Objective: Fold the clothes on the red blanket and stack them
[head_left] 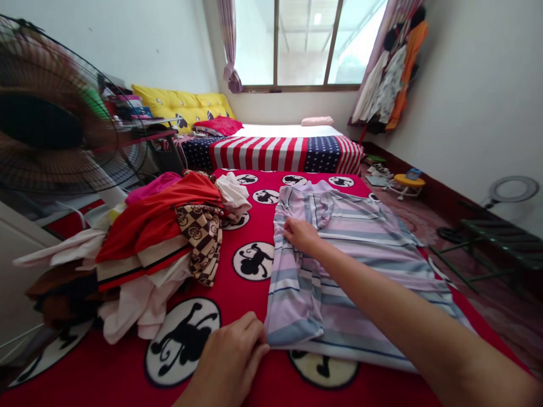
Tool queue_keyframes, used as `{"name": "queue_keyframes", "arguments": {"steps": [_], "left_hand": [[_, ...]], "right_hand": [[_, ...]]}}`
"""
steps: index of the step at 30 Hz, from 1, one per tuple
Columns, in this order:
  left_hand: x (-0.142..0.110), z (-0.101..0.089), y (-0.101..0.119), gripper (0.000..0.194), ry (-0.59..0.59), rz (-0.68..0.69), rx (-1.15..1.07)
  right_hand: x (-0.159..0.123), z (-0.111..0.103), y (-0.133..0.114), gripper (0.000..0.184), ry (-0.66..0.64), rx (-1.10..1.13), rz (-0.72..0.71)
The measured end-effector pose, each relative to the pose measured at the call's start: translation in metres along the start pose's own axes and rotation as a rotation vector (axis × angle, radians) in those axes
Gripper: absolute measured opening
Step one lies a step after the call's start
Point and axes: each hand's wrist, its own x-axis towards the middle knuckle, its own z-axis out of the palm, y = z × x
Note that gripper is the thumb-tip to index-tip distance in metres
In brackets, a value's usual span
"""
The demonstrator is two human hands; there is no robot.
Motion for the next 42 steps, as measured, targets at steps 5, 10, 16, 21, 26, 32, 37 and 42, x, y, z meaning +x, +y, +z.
{"name": "queue_keyframes", "arguments": {"steps": [5,10,16,21,26,32,37,42], "left_hand": [[0.011,-0.008,0.020,0.008,0.102,0.097,-0.022],[0.031,0.007,0.043,0.019,0.087,0.215,0.011],[0.040,0.020,0.052,0.005,0.024,0.239,0.132],[0.032,0.010,0.051,0.005,0.135,0.278,-0.158],[0.033,0.012,0.054,0.009,0.078,0.325,-0.169],[0.034,0.014,0.046,0.008,-0.051,0.308,-0.153],[0.029,0.005,0.023,0.016,0.067,0.224,-0.088],[0.024,0.007,0.013,0.013,0.050,0.261,-0.093]], "right_hand": [[-0.033,-0.021,0.013,0.021,0.026,0.024,0.062],[-0.045,-0.020,0.030,0.032,-0.071,0.072,0.187],[-0.043,-0.009,0.028,0.021,-0.069,0.267,0.227],[-0.043,-0.020,0.038,0.010,-0.009,0.497,0.286],[-0.053,-0.018,0.050,0.008,-0.049,0.688,0.344],[-0.063,-0.002,0.057,0.020,-0.008,0.718,0.317],[-0.071,-0.010,0.058,0.025,0.095,0.588,0.201],[-0.094,-0.023,0.046,0.005,0.047,0.436,0.032]]}}
